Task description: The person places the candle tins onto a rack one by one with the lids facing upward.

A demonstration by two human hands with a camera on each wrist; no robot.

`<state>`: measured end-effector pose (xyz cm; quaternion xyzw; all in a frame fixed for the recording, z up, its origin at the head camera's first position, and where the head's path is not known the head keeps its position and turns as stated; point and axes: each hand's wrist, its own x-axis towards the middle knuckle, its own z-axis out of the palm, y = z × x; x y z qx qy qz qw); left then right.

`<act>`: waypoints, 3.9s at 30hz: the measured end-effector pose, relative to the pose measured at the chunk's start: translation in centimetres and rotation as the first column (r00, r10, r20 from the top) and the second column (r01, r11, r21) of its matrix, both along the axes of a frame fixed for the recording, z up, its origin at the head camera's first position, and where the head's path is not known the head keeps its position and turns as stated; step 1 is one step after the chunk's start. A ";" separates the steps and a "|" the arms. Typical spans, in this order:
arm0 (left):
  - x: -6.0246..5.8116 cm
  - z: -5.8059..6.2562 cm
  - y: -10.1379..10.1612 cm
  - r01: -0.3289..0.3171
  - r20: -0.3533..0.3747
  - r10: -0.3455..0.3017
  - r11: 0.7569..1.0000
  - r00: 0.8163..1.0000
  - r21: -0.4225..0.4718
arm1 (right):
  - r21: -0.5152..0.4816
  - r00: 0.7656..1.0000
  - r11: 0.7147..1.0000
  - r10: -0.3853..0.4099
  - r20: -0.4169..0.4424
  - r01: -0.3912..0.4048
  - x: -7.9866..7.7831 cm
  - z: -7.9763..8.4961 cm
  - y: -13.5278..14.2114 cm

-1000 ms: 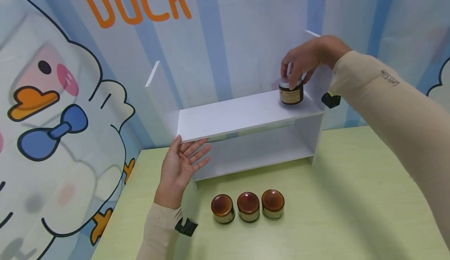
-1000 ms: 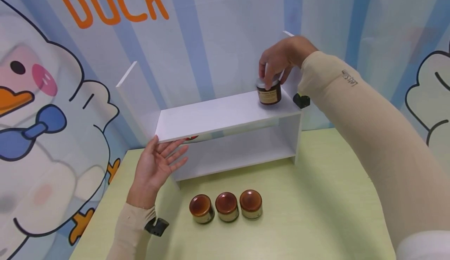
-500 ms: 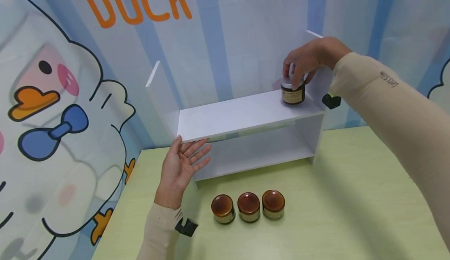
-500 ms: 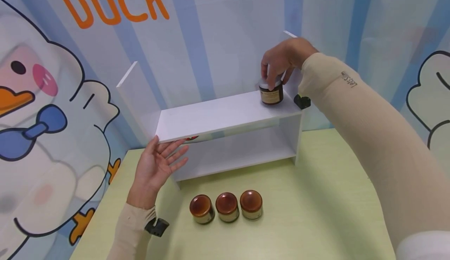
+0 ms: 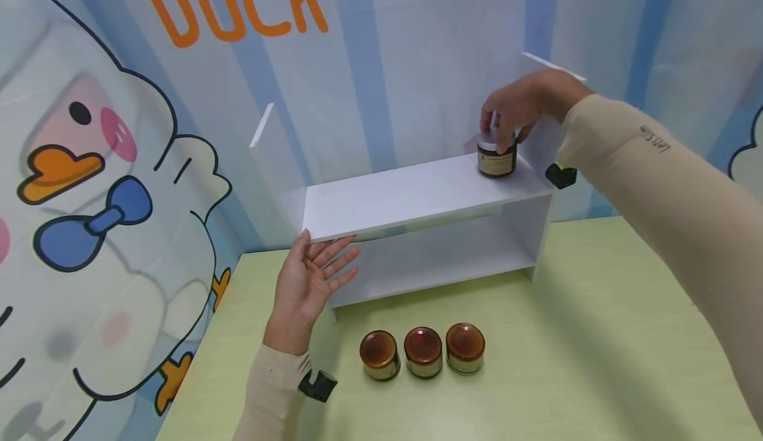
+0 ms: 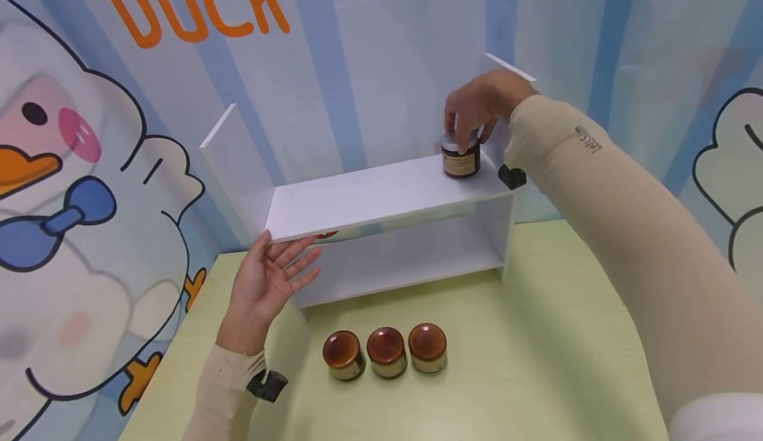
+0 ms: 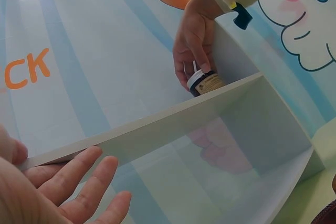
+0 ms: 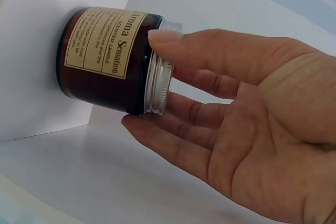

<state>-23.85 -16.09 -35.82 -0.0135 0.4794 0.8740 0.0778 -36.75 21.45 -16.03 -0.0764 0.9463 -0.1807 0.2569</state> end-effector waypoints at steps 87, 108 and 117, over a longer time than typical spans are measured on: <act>0.3 0.1 0.0 0.014 -0.015 -0.014 1.000 1.000 -0.004 | -0.976 0.982 0.197 -0.177 0.060 0.096 6.6 -3.7 3.0; 0.2 0.1 0.1 0.012 -0.013 -0.012 1.000 1.000 -0.006 | -0.987 0.985 -0.125 0.156 0.079 0.099 10.3 -10.1 4.4; 0.1 0.2 0.1 0.012 -0.017 -0.012 1.000 1.000 0.001 | -0.981 0.967 -0.156 0.245 0.076 0.116 11.8 -13.3 4.4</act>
